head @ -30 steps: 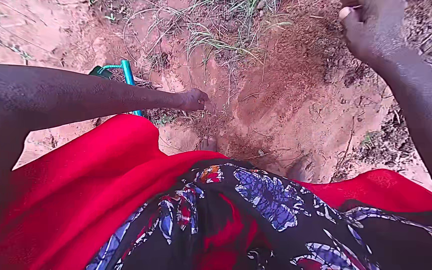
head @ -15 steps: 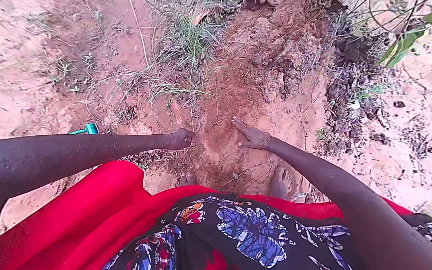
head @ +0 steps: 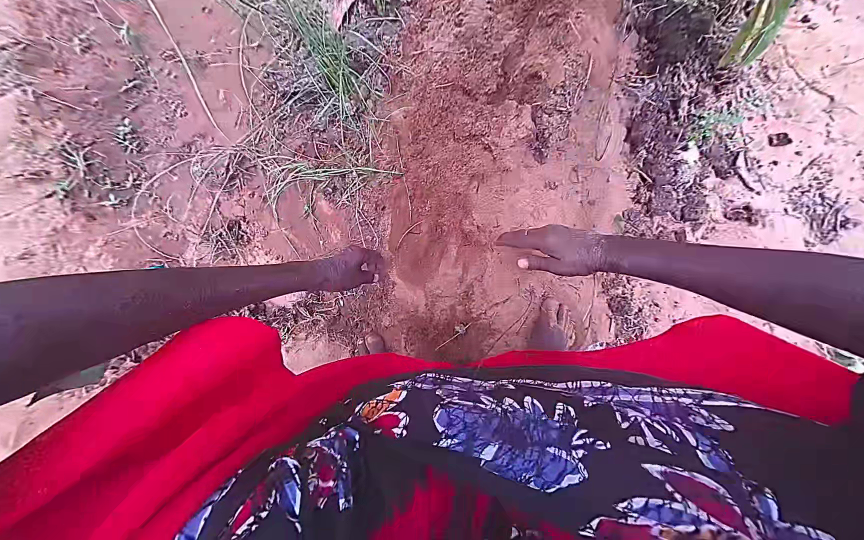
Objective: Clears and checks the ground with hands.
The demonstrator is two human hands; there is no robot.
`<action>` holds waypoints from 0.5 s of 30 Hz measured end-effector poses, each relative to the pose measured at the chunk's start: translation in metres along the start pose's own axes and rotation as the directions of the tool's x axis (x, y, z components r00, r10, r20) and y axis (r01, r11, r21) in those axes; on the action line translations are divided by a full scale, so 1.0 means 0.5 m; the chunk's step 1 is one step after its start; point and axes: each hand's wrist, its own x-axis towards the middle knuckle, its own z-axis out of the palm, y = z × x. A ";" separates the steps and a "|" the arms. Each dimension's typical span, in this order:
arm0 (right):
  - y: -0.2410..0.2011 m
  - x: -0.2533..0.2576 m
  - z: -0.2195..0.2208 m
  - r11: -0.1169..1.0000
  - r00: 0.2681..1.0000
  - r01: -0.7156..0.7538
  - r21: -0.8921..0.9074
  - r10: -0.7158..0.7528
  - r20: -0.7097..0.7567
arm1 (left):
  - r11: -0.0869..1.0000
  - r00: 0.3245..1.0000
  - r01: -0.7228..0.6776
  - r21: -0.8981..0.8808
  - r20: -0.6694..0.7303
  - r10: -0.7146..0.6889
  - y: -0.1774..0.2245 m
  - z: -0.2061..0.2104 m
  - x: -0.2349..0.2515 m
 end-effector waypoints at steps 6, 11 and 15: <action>0.101 -0.034 0.188 0.991 0.994 0.031 0.128 -0.044 0.098 | 0.999 0.999 0.038 -0.005 0.008 -0.038 -0.013 -0.002 0.008; 0.155 0.026 0.159 1.000 0.993 0.008 0.005 -0.009 0.119 | 0.983 0.980 0.182 -0.006 0.083 -0.180 -0.003 -0.015 0.003; 0.142 0.040 0.094 0.966 0.960 -0.259 -0.001 0.257 0.108 | 0.986 0.984 0.164 -0.021 0.079 -0.162 -0.001 -0.015 0.010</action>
